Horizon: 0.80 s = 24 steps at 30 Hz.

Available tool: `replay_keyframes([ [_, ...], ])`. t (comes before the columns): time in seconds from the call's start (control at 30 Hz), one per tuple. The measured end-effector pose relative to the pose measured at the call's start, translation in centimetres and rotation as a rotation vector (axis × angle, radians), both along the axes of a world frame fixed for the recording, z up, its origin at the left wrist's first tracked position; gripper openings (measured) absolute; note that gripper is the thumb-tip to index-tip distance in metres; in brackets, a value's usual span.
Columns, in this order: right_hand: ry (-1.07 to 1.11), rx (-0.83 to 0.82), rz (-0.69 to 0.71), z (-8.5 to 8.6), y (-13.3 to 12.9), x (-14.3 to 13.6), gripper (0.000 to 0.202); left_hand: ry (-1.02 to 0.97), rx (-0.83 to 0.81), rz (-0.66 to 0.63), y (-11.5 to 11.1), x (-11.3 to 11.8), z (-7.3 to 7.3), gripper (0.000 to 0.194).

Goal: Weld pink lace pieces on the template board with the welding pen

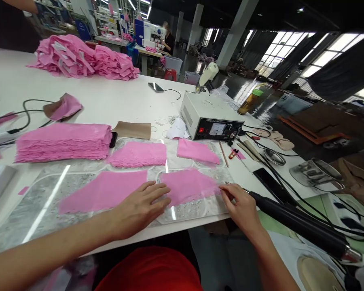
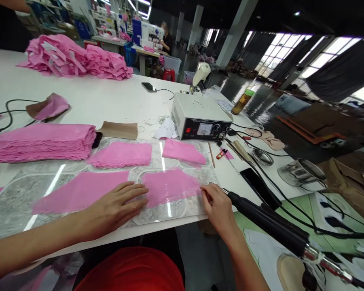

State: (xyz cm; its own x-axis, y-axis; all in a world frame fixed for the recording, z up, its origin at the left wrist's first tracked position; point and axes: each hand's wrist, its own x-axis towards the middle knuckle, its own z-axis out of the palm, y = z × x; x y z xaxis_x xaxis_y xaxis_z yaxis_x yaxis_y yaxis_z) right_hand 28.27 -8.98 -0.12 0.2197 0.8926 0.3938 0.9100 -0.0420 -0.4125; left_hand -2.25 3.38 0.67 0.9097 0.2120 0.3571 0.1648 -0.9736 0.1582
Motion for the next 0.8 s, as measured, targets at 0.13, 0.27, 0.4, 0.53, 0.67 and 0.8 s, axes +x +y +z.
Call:
replay_keyframes([
  [0.13, 0.026, -0.046, -0.013, -0.3, 0.5, 0.6, 0.020, 0.048, -0.013, -0.034, 0.6, 1.9, -0.5, 0.030],
  [0.27, 0.044, -0.083, -0.058, -0.1, 2.3, 1.0, 0.019, 0.056, 0.005, -0.020, 0.9, 2.1, -0.9, 0.032],
  [0.4, 0.005, -0.248, -0.157, 0.4, 4.0, 1.0, 0.015, 0.040, 0.023, -0.012, 0.8, 2.2, -0.8, 0.031],
  [0.53, 0.007, -0.293, -0.163, 0.6, 4.6, 1.0, 0.015, 0.070, 0.038, -0.008, 0.7, 2.4, -0.6, 0.032],
  [0.67, 0.011, -0.306, -0.142, 0.7, 4.4, 1.2, 0.016, 0.094, 0.019, -0.002, 0.8, 2.4, -0.6, 0.033],
  [0.8, -0.005, -0.312, -0.149, 0.7, 4.2, 1.1, 0.017, 0.089, 0.003, -0.001, 0.8, 2.3, -0.6, 0.033],
])
